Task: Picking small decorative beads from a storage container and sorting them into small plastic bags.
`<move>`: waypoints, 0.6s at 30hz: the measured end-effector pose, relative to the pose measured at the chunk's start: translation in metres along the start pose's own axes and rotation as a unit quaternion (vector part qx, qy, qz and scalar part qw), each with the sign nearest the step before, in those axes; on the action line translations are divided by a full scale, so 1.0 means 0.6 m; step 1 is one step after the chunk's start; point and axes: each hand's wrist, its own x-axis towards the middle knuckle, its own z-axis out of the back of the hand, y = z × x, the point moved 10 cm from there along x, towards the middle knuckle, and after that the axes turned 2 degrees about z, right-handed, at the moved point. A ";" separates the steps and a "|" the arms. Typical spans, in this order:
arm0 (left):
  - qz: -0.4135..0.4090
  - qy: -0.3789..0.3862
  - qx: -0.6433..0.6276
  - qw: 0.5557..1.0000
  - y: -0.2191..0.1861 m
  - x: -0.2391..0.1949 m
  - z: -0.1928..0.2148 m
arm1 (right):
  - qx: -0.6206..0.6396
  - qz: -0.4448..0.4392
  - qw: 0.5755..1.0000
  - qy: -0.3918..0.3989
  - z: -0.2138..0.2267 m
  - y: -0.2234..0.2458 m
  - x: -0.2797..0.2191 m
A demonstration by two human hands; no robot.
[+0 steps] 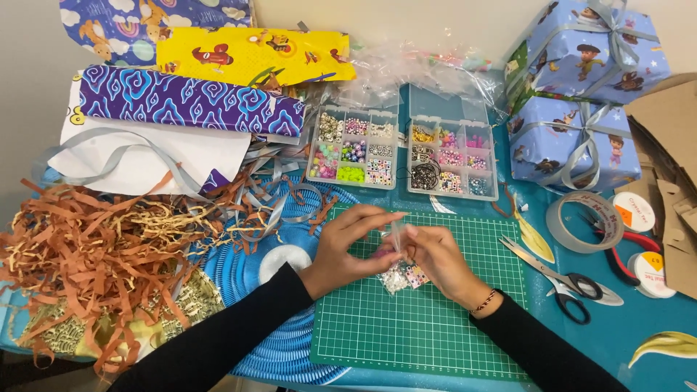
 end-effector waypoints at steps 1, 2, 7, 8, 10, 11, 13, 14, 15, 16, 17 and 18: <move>0.000 0.000 0.000 1.000 0.006 -0.003 0.000 | 0.000 0.000 1.000 0.000 0.021 -0.027 0.003; 0.003 -0.010 -0.001 1.000 0.013 -0.007 0.003 | 0.005 0.024 1.000 -0.016 0.047 -0.048 0.005; 0.004 -0.027 -0.012 1.000 0.022 -0.007 0.010 | -0.080 0.185 0.976 -0.081 0.043 0.020 -0.022; 0.003 -0.025 -0.017 1.000 0.024 -0.006 0.008 | -0.151 0.247 0.952 -0.095 0.035 0.048 -0.032; -0.002 -0.024 -0.023 0.999 0.020 -0.003 0.008 | -0.222 0.310 0.918 -0.108 0.024 0.071 -0.050; -0.010 0.012 0.003 1.000 0.012 -0.001 -0.002 | -0.252 0.342 0.900 -0.103 0.018 0.075 -0.062; -0.015 0.045 0.029 0.998 0.007 -0.001 -0.011 | -0.282 0.371 0.880 -0.096 0.008 0.083 -0.078; -0.013 0.066 0.012 0.998 0.008 -0.004 -0.017 | -0.308 0.369 0.873 -0.080 -0.004 0.083 -0.083; -0.011 0.087 -0.006 0.996 0.010 -0.007 -0.024 | -0.334 0.366 0.866 -0.063 -0.015 0.083 -0.087; -0.006 0.088 -0.007 0.996 0.008 -0.007 -0.023 | -0.333 0.361 0.869 -0.064 -0.017 0.083 -0.087; 0.005 0.107 -0.031 0.994 0.007 -0.007 -0.027 | -0.339 0.361 0.866 -0.068 -0.018 0.084 -0.088; 0.011 0.127 -0.053 0.990 0.006 -0.002 -0.032 | -0.346 0.365 0.861 -0.072 -0.019 0.089 -0.086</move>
